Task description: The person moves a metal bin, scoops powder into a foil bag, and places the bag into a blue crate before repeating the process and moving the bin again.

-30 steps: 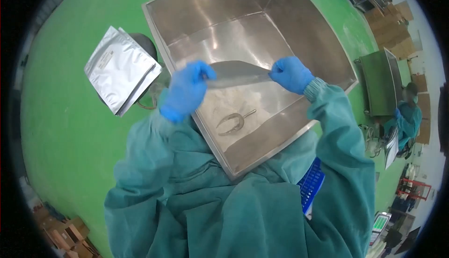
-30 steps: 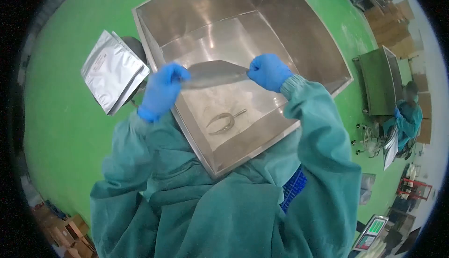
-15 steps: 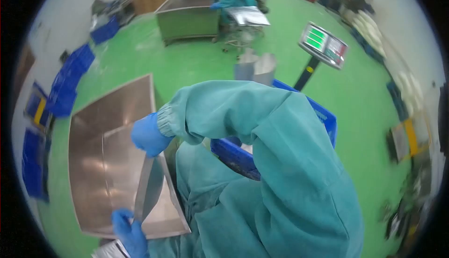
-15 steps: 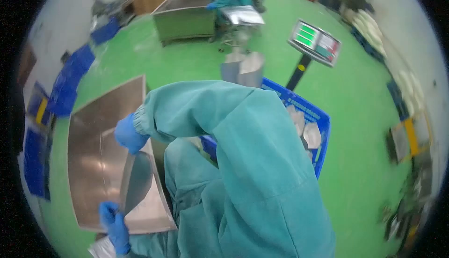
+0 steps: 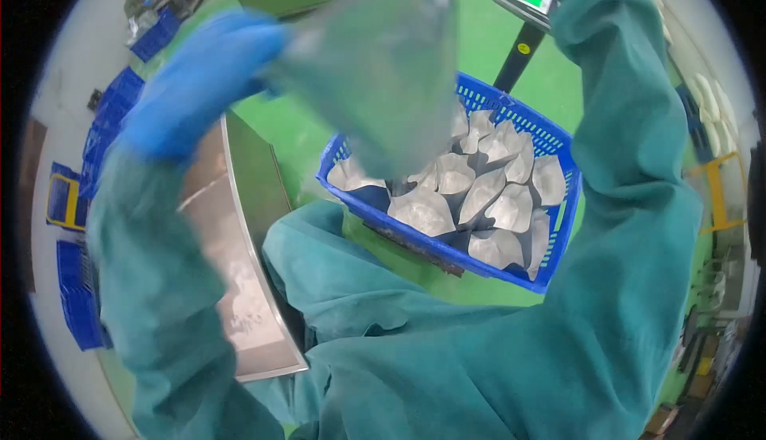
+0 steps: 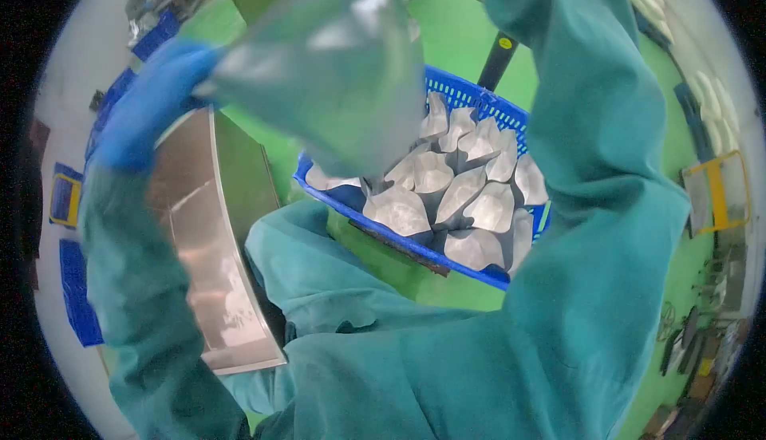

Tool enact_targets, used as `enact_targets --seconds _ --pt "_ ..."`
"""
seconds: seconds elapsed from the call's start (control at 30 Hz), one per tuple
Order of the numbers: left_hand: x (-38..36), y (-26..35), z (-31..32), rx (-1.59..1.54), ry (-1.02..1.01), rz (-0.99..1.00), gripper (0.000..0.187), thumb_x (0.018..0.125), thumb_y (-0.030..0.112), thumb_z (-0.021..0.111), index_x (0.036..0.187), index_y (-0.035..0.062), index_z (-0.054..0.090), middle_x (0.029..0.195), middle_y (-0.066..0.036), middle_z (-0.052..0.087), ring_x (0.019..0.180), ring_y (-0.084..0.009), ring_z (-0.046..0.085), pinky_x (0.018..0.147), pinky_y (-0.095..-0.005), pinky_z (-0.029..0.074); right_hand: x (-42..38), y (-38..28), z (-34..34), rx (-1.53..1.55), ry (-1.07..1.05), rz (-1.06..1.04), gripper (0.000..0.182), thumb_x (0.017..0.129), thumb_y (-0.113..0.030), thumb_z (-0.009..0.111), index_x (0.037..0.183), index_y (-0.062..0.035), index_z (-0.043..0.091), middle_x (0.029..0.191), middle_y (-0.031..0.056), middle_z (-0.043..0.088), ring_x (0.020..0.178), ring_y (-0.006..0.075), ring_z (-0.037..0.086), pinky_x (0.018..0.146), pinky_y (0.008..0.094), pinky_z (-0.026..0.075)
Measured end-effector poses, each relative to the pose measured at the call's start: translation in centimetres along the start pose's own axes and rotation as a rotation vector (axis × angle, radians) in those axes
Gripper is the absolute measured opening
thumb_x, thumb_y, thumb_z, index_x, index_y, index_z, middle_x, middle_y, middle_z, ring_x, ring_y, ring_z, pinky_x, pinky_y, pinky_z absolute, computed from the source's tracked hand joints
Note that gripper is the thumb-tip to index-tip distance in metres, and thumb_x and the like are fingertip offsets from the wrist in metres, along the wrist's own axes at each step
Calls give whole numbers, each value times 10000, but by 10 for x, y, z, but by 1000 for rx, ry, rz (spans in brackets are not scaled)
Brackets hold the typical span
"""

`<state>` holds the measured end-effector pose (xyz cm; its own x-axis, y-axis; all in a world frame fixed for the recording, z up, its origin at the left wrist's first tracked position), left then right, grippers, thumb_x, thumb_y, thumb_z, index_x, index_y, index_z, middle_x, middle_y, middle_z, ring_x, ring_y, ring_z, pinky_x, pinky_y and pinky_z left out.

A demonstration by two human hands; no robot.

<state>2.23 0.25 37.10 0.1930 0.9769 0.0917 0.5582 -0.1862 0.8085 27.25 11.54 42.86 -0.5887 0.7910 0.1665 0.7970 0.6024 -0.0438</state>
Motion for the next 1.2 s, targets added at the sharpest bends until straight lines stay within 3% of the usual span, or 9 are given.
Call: enact_targets --seconds 0.13,0.27,0.47,0.53,0.63,0.83,0.93,1.0,1.2 --pt "98 -16 102 369 -110 -58 398 753 342 520 806 -36 632 720 -145 611 695 -253 583 670 -331 465 40 118 90 -166 -39 -23 285 763 -271 585 794 10 625 705 181 603 629 271 590 608 361 463" --pt "169 -102 210 393 -101 -168 400 766 326 450 939 24 647 987 -206 613 957 -330 591 822 -368 464 61 195 208 -187 -169 234 293 725 -310 602 858 -58 671 892 178 636 853 330 608 777 393 478" --pt "154 -124 210 282 -130 -306 401 770 316 453 1006 44 628 1026 -189 603 948 -341 586 828 -370 462 57 193 267 80 -96 481 241 717 -288 623 814 -71 664 860 167 639 817 329 611 751 390 482" --pt "146 -141 195 274 -102 -47 333 771 283 470 915 27 627 904 -203 610 848 -357 591 762 -397 471 56 192 265 -7 -67 356 226 720 -276 622 793 -66 661 850 166 638 802 330 610 738 394 482" --pt "71 -142 158 150 71 220 229 798 223 486 752 10 555 728 -202 556 682 -351 555 627 -407 447 56 204 268 -74 -32 418 243 729 -298 616 788 -66 661 837 165 638 803 333 609 732 392 482" --pt "-175 -167 55 172 493 -237 153 755 28 601 904 -6 586 814 -101 569 775 -197 558 737 -291 443 34 185 244 -29 133 473 302 738 -348 603 814 -59 644 810 166 635 808 336 609 736 404 478" --pt "-386 -249 9 239 958 -607 155 850 42 515 986 -16 562 951 -67 570 876 -156 511 796 -284 423 8 149 212 39 304 474 270 748 -316 602 833 -63 642 839 170 632 808 330 609 724 395 478" --pt "-620 -340 -24 592 757 -822 319 943 199 406 1160 -11 508 1107 -178 541 1017 -276 510 922 -343 385 -9 108 199 148 375 470 245 751 -293 601 828 -63 639 845 169 630 803 328 607 713 390 477" --pt "-468 -468 -113 707 829 -473 329 945 196 384 1192 2 482 1169 -185 488 1041 -269 502 921 -342 390 -15 -86 231 539 153 -110 193 734 -173 634 879 -46 628 802 142 629 730 284 614 674 366 489"
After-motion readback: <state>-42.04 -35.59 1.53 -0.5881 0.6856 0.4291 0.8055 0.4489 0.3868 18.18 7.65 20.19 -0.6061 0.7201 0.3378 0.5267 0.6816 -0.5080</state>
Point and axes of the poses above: each hand's wrist, its own x-axis towards the middle knuckle, its own z-axis out of the palm, y = z × x, the point moved 1 cm from there along x, towards the middle knuckle
